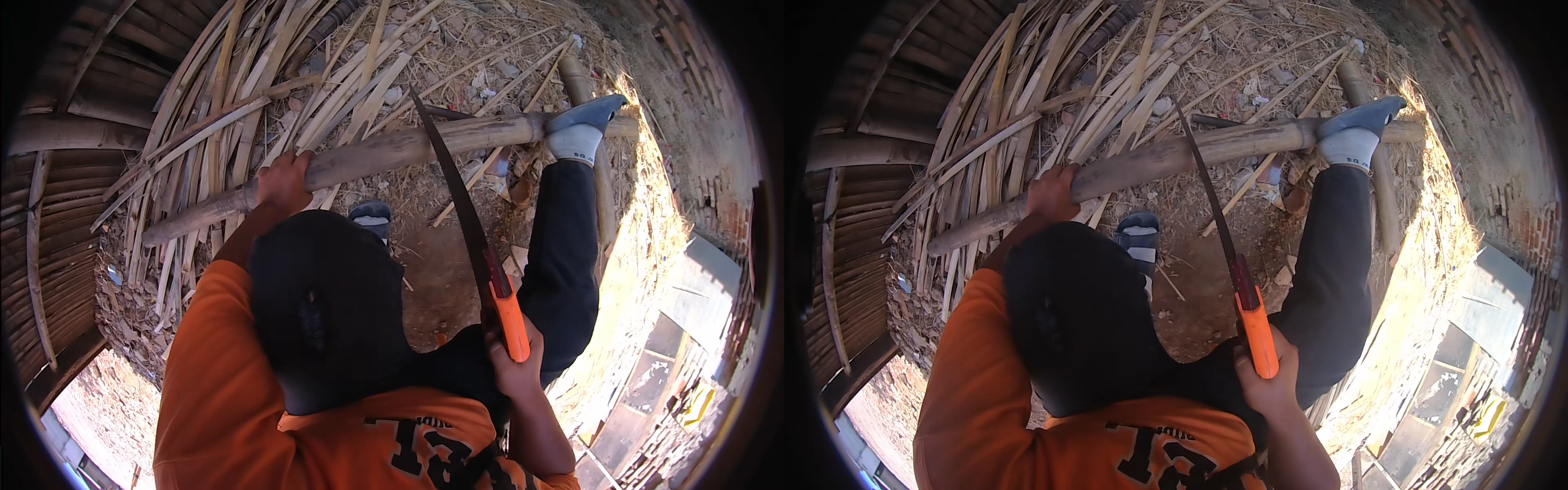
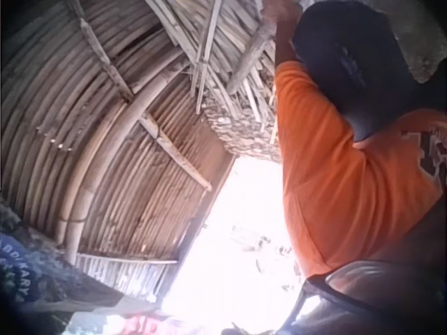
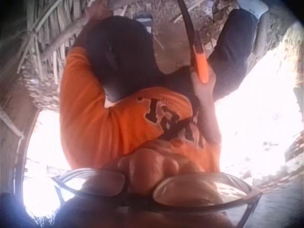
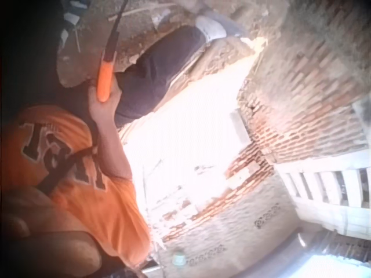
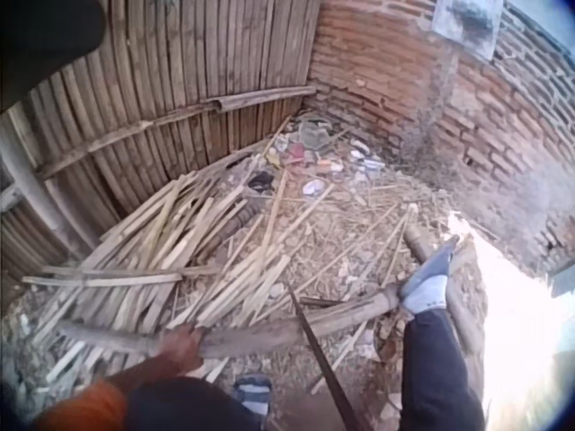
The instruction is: The person saws through a piece of bamboo using a hand saw while holding the bamboo steady with one hand.
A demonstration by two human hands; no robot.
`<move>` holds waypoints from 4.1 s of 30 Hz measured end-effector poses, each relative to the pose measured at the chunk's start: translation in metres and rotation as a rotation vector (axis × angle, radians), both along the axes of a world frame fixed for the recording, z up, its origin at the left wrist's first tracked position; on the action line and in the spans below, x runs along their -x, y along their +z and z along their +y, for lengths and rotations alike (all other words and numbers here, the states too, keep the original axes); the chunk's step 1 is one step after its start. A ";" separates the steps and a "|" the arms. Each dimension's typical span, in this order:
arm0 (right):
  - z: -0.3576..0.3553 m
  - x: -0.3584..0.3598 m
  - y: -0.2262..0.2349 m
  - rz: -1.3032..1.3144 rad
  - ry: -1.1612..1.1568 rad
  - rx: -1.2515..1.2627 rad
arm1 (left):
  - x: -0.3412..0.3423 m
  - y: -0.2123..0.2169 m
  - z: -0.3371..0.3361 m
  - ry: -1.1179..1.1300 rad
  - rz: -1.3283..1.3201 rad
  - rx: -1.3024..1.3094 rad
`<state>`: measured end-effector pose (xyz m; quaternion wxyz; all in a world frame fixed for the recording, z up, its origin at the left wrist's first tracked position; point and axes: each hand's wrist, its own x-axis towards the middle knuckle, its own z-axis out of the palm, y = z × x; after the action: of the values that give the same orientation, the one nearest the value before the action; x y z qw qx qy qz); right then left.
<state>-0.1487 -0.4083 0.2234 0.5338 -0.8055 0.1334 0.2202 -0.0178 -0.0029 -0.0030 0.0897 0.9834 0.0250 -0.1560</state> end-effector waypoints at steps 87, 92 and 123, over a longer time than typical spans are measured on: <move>-0.028 0.032 0.066 -0.091 -0.054 0.162 | -0.022 0.015 0.012 -0.045 0.115 0.277; -0.038 0.038 0.077 -0.048 -0.053 0.178 | -0.020 0.012 0.008 -0.017 0.133 0.203; -0.015 0.007 0.052 0.001 -0.077 0.058 | -0.017 0.010 0.004 -0.009 0.120 0.133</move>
<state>-0.1555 -0.4234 0.2754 0.5184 -0.8147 0.1709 0.1957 -0.0006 0.0012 0.0072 0.1523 0.9642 0.0154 -0.2165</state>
